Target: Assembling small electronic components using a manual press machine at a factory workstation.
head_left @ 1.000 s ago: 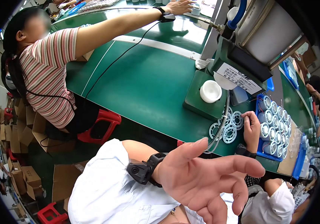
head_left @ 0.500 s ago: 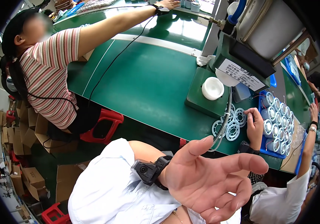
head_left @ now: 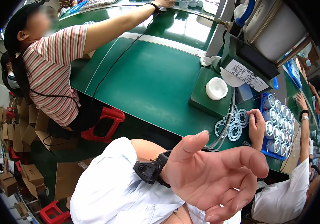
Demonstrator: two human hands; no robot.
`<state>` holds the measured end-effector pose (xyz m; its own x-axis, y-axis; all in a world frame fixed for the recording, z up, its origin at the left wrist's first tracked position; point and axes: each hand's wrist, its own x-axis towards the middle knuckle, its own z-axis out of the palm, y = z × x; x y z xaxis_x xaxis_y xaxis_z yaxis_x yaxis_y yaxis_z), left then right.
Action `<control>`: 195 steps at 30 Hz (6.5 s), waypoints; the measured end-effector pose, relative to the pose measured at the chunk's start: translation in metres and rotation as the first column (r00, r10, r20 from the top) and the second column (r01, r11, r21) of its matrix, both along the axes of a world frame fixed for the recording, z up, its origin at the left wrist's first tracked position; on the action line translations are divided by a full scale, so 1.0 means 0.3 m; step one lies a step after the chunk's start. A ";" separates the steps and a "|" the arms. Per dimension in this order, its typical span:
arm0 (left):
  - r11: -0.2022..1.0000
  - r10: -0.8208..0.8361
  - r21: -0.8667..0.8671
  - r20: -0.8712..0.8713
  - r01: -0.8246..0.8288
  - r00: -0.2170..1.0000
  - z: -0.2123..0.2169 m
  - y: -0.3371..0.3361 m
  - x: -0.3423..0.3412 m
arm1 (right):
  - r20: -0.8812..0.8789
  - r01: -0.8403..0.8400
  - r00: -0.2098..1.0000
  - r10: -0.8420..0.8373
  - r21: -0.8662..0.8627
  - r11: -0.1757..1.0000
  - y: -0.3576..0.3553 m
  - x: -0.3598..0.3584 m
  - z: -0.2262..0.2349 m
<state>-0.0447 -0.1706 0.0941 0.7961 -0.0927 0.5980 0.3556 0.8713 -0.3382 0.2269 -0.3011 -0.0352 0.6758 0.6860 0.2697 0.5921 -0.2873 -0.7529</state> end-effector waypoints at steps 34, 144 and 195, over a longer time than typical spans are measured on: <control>-0.024 0.887 0.875 0.242 -0.483 0.394 -0.221 0.672 0.242 | 0.099 0.015 0.995 -0.020 0.051 0.999 0.001 -0.019 0.041; -0.966 0.099 -0.108 0.688 0.237 0.719 -0.491 0.851 0.256 | -0.137 0.062 0.990 -0.025 0.274 0.960 -0.023 -0.032 -0.008; -0.932 0.107 -0.211 0.615 0.294 0.781 -0.477 0.807 0.262 | -0.127 0.027 0.992 0.002 0.228 0.973 -0.044 -0.025 -0.025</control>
<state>0.0338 0.0714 -0.0489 0.9241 0.3782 0.0543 0.3475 -0.8910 0.2922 0.2194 -0.3143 -0.0426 0.7225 0.6072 0.3305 0.4859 -0.1060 -0.8676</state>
